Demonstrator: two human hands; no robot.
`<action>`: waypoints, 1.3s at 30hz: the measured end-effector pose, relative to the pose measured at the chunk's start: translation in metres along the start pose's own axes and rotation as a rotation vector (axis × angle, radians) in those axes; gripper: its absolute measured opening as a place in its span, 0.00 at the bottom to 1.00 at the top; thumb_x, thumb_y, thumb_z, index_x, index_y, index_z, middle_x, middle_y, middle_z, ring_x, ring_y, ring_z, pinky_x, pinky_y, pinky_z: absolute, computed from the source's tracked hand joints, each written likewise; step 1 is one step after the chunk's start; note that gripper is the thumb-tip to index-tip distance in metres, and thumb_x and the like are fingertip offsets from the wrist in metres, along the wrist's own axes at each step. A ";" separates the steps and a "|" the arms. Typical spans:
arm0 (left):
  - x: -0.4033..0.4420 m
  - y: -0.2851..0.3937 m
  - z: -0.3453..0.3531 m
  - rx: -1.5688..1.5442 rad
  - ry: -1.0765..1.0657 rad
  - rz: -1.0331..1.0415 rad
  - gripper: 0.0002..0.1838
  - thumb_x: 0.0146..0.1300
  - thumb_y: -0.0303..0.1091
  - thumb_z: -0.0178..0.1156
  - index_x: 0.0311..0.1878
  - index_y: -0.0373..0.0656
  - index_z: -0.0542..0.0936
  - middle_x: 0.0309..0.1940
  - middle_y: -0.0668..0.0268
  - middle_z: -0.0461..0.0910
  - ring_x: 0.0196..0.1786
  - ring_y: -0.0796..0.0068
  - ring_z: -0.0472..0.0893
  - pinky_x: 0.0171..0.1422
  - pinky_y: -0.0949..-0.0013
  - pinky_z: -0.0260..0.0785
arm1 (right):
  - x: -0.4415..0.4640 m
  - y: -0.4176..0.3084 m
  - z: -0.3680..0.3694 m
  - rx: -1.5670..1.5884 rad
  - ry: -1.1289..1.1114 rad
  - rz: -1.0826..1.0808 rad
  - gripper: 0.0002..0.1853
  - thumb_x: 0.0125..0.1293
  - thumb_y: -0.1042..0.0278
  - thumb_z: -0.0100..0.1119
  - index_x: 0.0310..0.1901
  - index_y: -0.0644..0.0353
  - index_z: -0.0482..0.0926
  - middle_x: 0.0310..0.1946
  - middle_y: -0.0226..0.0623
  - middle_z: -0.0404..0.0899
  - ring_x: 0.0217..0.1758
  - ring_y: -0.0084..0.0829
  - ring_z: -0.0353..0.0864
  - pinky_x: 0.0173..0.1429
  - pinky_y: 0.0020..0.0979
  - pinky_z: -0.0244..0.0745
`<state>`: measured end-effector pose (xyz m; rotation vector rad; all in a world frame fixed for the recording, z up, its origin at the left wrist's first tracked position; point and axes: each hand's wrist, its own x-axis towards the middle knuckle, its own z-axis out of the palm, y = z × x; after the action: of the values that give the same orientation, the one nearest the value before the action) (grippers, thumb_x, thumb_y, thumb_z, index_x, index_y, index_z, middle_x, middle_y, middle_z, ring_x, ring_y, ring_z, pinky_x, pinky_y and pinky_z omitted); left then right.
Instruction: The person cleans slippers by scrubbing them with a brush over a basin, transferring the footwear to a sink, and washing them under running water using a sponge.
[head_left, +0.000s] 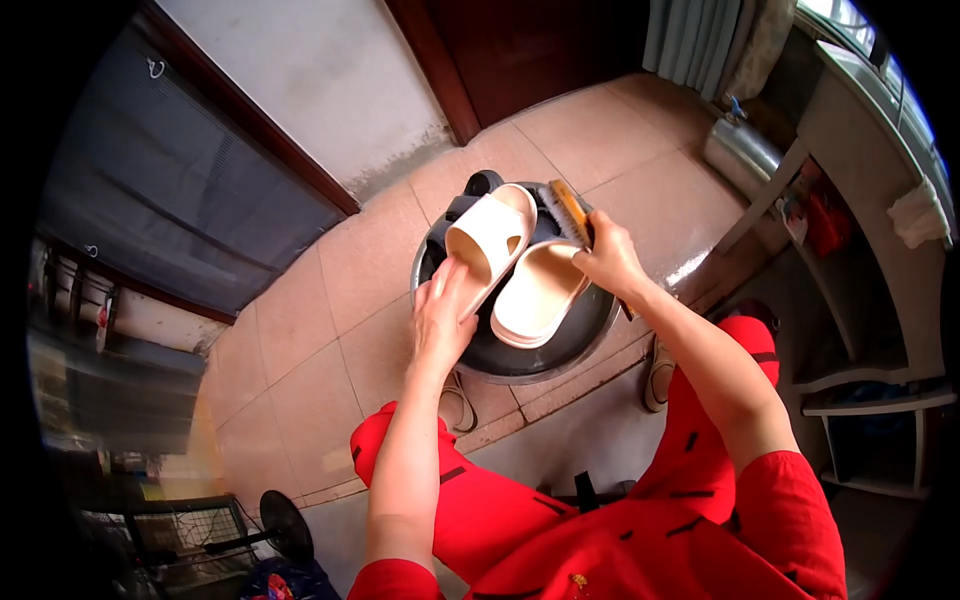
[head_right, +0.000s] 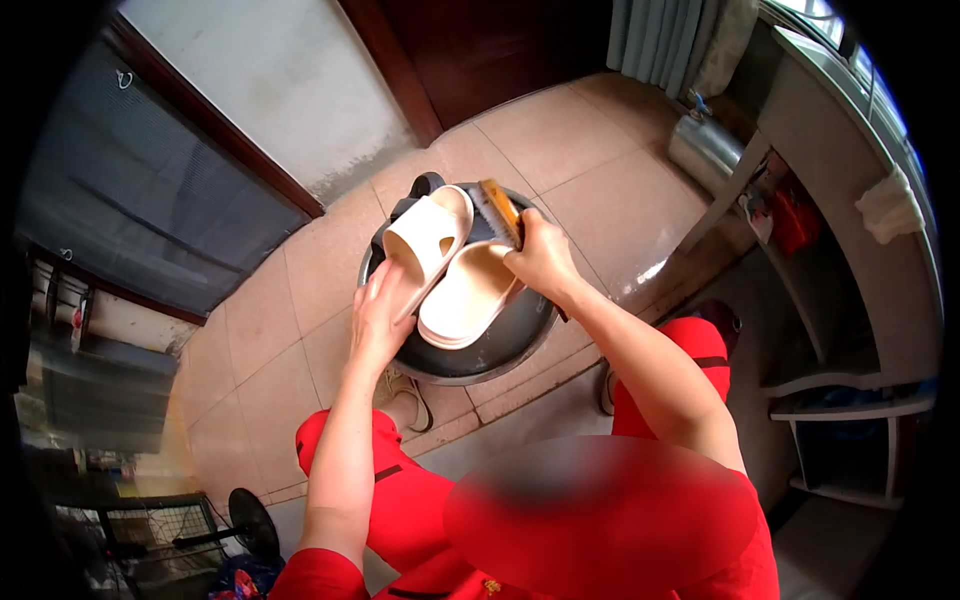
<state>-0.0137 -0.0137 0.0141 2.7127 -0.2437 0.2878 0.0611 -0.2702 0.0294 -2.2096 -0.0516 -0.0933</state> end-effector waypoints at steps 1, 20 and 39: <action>0.000 0.000 0.003 0.006 0.030 0.012 0.40 0.41 0.21 0.68 0.63 0.51 0.70 0.69 0.68 0.61 0.62 0.53 0.68 0.68 0.55 0.65 | 0.002 0.001 -0.001 0.015 0.044 -0.019 0.19 0.48 0.73 0.61 0.44 0.68 0.71 0.37 0.59 0.78 0.44 0.55 0.79 0.49 0.44 0.73; -0.021 0.040 0.045 0.115 -0.114 0.287 0.27 0.50 0.27 0.68 0.56 0.46 0.77 0.56 0.55 0.75 0.62 0.55 0.72 0.63 0.53 0.64 | 0.012 0.000 -0.001 0.152 0.222 -0.127 0.17 0.49 0.77 0.58 0.41 0.66 0.66 0.33 0.59 0.76 0.41 0.60 0.77 0.46 0.48 0.70; 0.004 0.023 -0.018 -1.444 -0.029 -0.390 0.40 0.56 0.26 0.51 0.74 0.41 0.50 0.56 0.47 0.74 0.45 0.51 0.84 0.36 0.63 0.84 | 0.022 0.008 0.026 0.241 0.029 0.004 0.40 0.54 0.51 0.67 0.63 0.70 0.65 0.55 0.59 0.73 0.57 0.48 0.76 0.63 0.39 0.69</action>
<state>-0.0174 -0.0279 0.0401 1.2795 0.0814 -0.0640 0.0850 -0.2537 0.0093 -1.9674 -0.0399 -0.1109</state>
